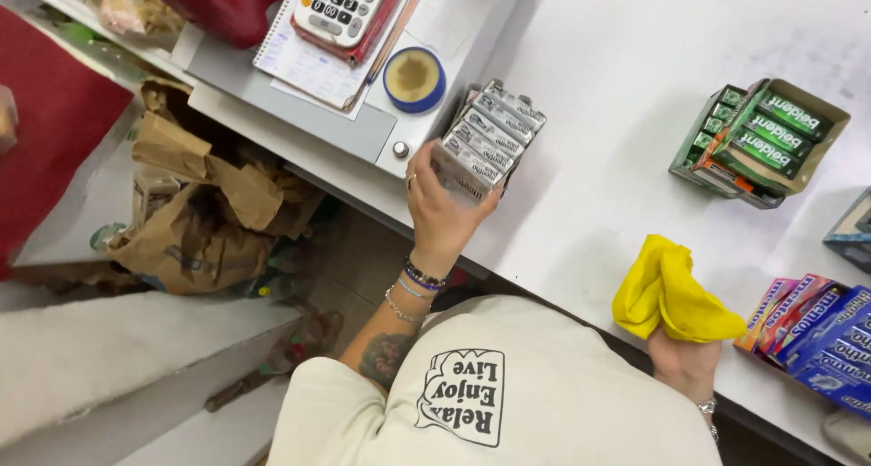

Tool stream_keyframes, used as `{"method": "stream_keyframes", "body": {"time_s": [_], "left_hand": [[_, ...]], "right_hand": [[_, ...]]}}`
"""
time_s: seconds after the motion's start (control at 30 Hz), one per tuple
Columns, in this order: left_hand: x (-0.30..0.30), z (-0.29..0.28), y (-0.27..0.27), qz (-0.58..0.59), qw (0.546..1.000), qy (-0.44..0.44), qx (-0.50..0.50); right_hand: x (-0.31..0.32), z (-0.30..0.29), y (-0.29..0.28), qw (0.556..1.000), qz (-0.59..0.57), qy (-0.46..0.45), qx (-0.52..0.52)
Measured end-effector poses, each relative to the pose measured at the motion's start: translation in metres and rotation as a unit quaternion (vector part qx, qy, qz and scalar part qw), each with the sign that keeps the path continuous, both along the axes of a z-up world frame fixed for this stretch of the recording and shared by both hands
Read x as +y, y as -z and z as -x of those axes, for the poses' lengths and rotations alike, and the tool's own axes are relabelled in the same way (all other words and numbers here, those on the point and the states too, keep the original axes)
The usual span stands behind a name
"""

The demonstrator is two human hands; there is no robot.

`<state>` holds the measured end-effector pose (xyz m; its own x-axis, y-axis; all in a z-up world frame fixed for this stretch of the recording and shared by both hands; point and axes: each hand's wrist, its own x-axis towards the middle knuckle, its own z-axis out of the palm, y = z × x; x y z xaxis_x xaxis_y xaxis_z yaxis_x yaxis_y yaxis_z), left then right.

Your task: Organizing and cleaning small product packages like gum and mints at a checkout counter using a cloth.

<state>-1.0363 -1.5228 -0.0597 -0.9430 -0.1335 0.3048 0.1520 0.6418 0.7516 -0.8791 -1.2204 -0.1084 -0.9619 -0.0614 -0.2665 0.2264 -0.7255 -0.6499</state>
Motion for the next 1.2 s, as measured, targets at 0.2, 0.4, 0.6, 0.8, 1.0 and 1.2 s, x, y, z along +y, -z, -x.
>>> {"method": "stream_keyframes", "body": {"time_s": [0.2,0.4,0.6,0.8,1.0,1.2], "left_hand": [[-0.007,-0.012,-0.004,-0.049,0.977,0.124,0.164],[0.023,-0.026,0.029,-0.216,0.928,0.302,-0.032],[0.054,-0.042,0.05,-0.246,0.868,0.363,-0.233],[0.068,-0.03,0.046,-0.213,0.814,0.35,-0.411],[0.078,-0.011,0.033,-0.122,0.823,0.343,-0.436],[0.094,0.002,0.024,-0.106,0.82,0.387,-0.408]], "right_hand": [[-0.004,-0.017,0.007,0.994,-0.031,0.089,-0.051],[-0.008,-0.051,0.013,0.98,-0.063,0.17,-0.083],[-0.004,-0.061,0.022,0.969,-0.091,0.212,-0.084],[-0.001,-0.065,0.034,0.966,-0.098,0.225,-0.083],[-0.004,-0.073,0.042,0.965,-0.109,0.223,-0.089],[0.002,-0.074,0.053,0.964,-0.13,0.216,-0.087]]}}
